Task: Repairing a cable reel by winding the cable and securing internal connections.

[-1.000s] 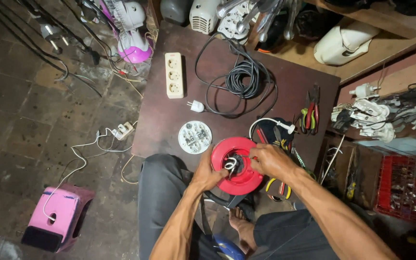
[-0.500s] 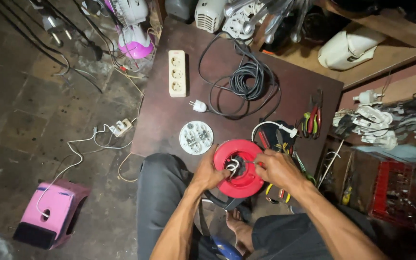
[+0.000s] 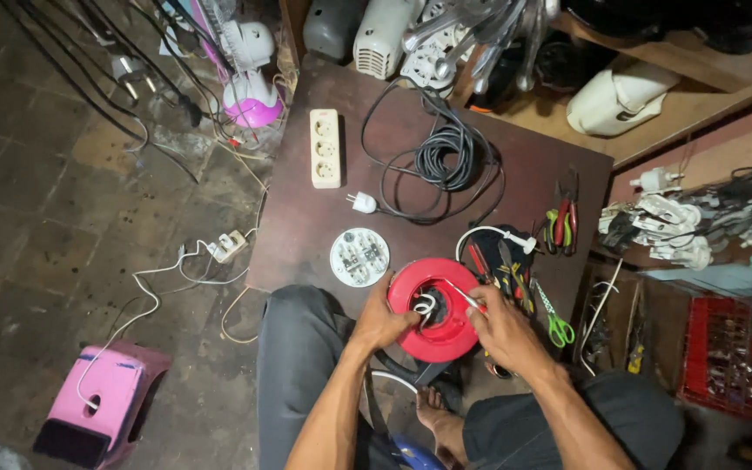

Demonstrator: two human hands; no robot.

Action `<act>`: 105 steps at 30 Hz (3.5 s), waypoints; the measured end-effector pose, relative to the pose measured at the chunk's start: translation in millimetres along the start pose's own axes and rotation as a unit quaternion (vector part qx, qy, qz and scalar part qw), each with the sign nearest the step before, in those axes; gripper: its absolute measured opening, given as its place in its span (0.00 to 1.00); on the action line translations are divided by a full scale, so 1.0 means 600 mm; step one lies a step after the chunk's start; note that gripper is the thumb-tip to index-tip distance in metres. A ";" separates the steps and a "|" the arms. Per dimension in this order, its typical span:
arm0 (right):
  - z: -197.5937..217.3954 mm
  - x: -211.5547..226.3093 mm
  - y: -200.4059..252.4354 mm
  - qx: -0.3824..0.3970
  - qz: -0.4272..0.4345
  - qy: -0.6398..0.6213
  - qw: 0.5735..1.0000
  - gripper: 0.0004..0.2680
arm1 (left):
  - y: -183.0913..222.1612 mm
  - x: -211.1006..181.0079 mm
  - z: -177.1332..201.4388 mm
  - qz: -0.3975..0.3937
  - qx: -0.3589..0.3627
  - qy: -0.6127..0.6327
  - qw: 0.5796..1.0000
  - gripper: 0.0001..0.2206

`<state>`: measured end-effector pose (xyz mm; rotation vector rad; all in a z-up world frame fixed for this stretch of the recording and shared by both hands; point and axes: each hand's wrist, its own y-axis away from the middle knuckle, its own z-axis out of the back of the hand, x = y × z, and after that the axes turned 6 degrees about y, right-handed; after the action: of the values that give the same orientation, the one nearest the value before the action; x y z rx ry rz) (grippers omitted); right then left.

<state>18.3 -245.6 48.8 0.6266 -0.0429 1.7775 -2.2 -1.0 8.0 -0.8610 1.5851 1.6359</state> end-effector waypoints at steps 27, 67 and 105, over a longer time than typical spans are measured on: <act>-0.031 0.074 -0.094 -0.052 0.237 0.307 0.920 0.03 | 0.002 0.008 -0.005 0.000 0.009 0.022 1.000 0.48; -0.048 0.059 -0.087 -0.010 0.189 0.335 0.923 0.05 | 0.002 0.013 -0.012 -0.004 -0.015 0.015 1.000 0.49; 0.037 0.063 0.048 -0.032 -0.058 0.028 0.997 0.09 | 0.032 -0.009 -0.009 -0.019 -0.013 0.022 0.999 0.49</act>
<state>-5.2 -228.7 92.5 0.5222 -0.0253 1.6738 -15.6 -7.0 22.7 -0.9418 1.5716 1.6249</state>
